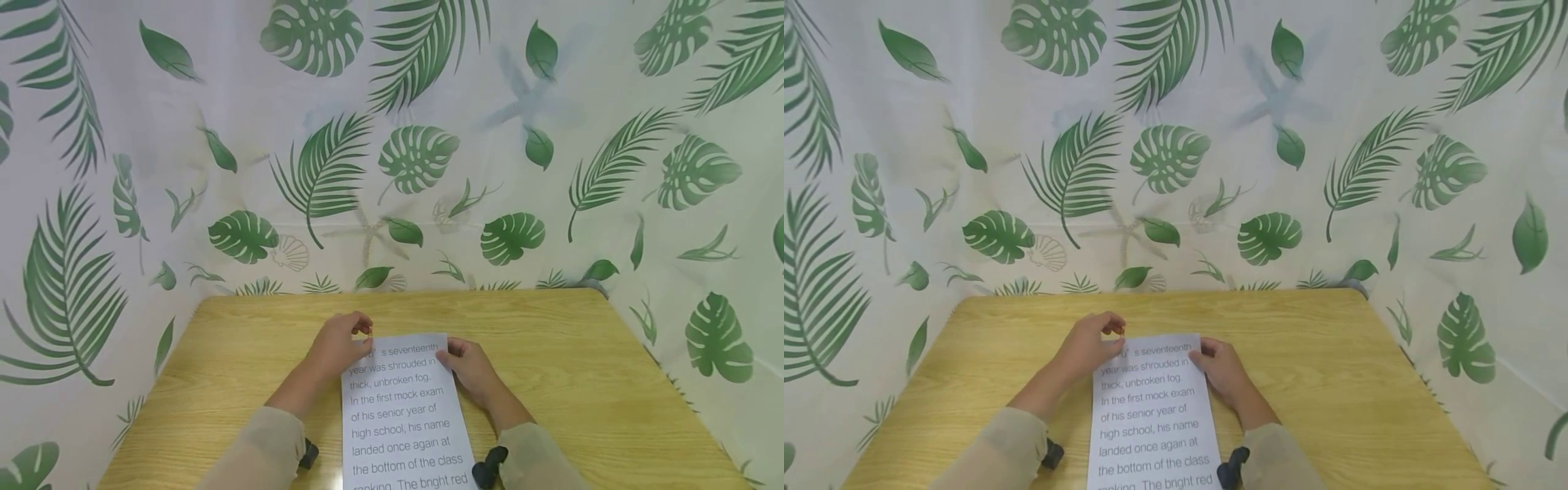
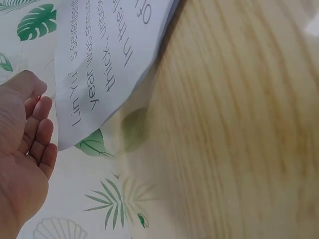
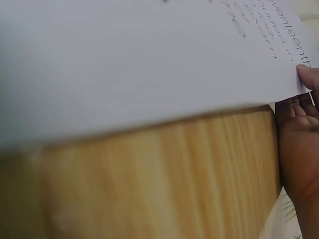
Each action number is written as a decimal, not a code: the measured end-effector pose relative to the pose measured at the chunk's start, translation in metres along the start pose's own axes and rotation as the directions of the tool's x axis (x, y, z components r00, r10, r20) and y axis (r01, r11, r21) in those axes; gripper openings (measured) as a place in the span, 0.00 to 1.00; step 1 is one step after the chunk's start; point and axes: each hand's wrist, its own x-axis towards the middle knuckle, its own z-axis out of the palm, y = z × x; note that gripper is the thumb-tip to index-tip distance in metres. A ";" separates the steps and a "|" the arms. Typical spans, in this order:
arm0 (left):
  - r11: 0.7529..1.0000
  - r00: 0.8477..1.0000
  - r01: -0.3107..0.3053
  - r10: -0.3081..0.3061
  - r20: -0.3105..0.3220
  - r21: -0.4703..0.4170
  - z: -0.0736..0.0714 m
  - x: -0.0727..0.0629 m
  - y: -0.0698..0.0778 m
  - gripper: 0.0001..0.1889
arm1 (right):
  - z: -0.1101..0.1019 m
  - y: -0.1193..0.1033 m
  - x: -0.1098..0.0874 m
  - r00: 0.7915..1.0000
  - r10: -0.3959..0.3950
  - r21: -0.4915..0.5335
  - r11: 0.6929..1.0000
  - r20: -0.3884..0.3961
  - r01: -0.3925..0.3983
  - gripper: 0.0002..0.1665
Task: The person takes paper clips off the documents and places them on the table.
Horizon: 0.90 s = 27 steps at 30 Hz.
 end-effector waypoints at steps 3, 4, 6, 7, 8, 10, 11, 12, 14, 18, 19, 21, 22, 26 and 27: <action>1.000 1.000 -0.003 0.003 -0.002 0.003 -0.004 -0.002 -0.002 0.16 | 0.000 0.000 0.000 1.000 -0.002 0.001 1.000 -0.003 0.002 0.23; 1.000 1.000 -0.003 0.003 -0.004 0.007 -0.005 -0.003 -0.003 0.16 | 0.000 0.000 0.000 1.000 0.000 0.000 1.000 -0.003 0.000 0.23; 1.000 1.000 -0.006 0.006 -0.009 0.012 -0.008 -0.005 -0.006 0.15 | 0.001 0.000 -0.001 1.000 0.001 0.000 1.000 -0.005 -0.001 0.23; 1.000 1.000 -0.005 0.005 -0.010 0.011 -0.009 -0.006 -0.007 0.16 | 0.001 0.000 -0.001 1.000 0.003 -0.003 1.000 -0.007 -0.003 0.23; 1.000 1.000 -0.005 0.005 -0.011 0.012 -0.010 -0.006 -0.009 0.16 | 0.001 0.000 -0.001 1.000 0.004 -0.004 1.000 -0.008 -0.004 0.23; 1.000 1.000 -0.003 0.003 -0.013 0.020 -0.013 -0.008 -0.012 0.15 | 0.001 -0.001 -0.001 1.000 0.007 -0.009 1.000 -0.008 -0.007 0.23; 1.000 1.000 -0.002 0.003 -0.014 0.027 -0.015 -0.009 -0.014 0.15 | 0.001 -0.001 -0.001 1.000 0.008 -0.010 1.000 -0.009 -0.008 0.23; 0.999 1.000 -0.002 0.002 -0.016 0.034 -0.016 -0.009 -0.016 0.14 | 0.001 -0.001 -0.001 1.000 0.009 -0.012 1.000 -0.010 -0.009 0.23; 0.998 1.000 -0.005 0.006 -0.019 0.056 -0.019 -0.011 -0.020 0.14 | 0.002 -0.002 -0.002 1.000 0.012 -0.018 1.000 -0.009 -0.012 0.24; 0.997 0.999 -0.014 0.017 -0.034 0.078 -0.026 -0.014 -0.028 0.13 | 0.003 -0.003 -0.002 1.000 0.013 -0.029 1.000 -0.013 -0.013 0.24; 0.996 0.999 -0.016 0.019 -0.038 0.082 -0.028 -0.014 -0.029 0.13 | 0.003 -0.003 -0.002 1.000 0.012 -0.032 0.999 -0.013 -0.012 0.24; 0.996 0.998 -0.021 0.026 -0.050 0.091 -0.030 -0.015 -0.033 0.14 | 0.003 -0.002 -0.002 1.000 0.011 -0.019 1.000 -0.014 -0.011 0.23; 0.996 0.998 -0.023 0.028 -0.053 0.092 -0.032 -0.016 -0.034 0.14 | 0.003 -0.002 -0.002 1.000 0.010 -0.015 1.000 -0.012 -0.010 0.23; 0.993 0.997 -0.038 0.045 -0.065 0.112 -0.037 -0.018 -0.041 0.13 | 0.002 -0.002 -0.002 1.000 0.009 0.017 1.000 -0.005 -0.009 0.22; 0.993 0.997 -0.038 0.045 -0.065 0.111 -0.038 -0.019 -0.043 0.13 | 0.002 -0.002 -0.003 1.000 0.008 0.015 1.000 -0.004 -0.008 0.22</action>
